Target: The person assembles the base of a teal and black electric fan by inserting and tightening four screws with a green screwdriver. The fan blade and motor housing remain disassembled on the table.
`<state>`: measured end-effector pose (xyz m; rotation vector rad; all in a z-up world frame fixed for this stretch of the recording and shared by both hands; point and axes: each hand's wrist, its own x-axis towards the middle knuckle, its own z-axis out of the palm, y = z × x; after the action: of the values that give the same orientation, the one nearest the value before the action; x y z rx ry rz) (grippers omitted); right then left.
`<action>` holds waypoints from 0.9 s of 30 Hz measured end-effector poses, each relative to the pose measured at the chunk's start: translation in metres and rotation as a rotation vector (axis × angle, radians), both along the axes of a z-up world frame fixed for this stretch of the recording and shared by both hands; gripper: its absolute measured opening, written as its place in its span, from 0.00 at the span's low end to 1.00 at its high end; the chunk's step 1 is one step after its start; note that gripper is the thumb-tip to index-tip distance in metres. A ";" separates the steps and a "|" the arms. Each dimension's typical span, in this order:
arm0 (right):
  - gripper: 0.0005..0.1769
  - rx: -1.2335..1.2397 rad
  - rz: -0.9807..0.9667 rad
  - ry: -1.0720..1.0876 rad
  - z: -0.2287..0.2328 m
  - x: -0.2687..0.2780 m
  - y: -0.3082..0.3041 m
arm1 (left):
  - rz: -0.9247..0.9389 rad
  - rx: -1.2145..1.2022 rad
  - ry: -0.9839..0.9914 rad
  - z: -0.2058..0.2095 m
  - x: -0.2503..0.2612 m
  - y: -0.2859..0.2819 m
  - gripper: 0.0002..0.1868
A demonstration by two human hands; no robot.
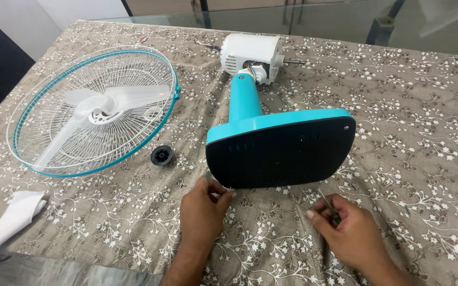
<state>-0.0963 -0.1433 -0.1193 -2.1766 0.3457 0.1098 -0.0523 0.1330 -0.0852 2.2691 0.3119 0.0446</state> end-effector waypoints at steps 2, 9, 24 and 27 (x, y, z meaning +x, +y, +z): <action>0.15 0.045 0.009 -0.059 -0.003 0.001 -0.002 | -0.020 -0.012 -0.064 0.003 0.001 0.000 0.22; 0.17 0.031 -0.008 0.001 -0.004 -0.001 -0.007 | -0.042 -0.032 -0.044 0.007 0.001 0.000 0.29; 0.18 0.033 -0.010 -0.009 -0.005 -0.004 -0.008 | -0.145 0.095 -0.039 0.012 0.009 0.008 0.26; 0.17 0.065 0.021 -0.090 -0.008 -0.005 -0.009 | -0.158 0.094 -0.025 0.012 0.010 0.009 0.27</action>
<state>-0.1009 -0.1522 -0.1274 -2.1137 0.2641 0.0340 -0.0421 0.1423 -0.0729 2.3776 0.1190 0.0057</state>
